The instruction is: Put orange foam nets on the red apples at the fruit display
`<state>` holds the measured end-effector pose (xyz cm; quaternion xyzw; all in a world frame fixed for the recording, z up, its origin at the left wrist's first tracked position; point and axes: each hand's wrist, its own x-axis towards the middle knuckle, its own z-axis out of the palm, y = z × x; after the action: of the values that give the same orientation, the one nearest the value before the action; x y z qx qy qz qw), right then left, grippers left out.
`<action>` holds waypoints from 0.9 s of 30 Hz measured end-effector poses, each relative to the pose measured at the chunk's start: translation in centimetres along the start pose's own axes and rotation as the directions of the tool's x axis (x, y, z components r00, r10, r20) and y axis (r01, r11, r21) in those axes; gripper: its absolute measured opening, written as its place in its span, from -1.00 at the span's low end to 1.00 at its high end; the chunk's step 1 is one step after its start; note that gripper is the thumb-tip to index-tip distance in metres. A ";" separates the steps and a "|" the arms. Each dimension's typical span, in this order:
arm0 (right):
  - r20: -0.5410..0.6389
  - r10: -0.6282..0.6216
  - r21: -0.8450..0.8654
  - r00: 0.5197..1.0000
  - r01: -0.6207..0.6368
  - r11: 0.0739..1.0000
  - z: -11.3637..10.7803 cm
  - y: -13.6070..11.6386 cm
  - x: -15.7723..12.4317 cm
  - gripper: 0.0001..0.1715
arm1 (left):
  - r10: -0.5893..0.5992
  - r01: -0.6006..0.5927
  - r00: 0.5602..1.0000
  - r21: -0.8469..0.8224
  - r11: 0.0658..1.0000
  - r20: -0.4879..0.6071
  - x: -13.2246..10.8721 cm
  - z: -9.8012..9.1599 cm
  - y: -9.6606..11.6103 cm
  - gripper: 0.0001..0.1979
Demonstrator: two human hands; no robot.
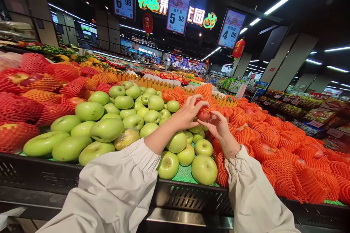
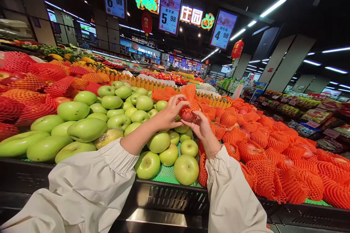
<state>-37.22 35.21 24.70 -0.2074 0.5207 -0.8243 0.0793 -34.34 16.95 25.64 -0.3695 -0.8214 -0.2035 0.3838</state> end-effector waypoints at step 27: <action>-0.043 -0.483 -0.417 0.875 0.423 0.804 -0.9 -0.7 1.1 -0.62 | -0.156 0.155 0.965 -0.021 0.988 -0.208 0.1 -1.5 -0.7 -0.30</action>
<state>-38.56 35.87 25.26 -0.2763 0.6155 -0.7099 -0.2021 -34.20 15.62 26.64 -0.2811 -0.8026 -0.2724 0.4501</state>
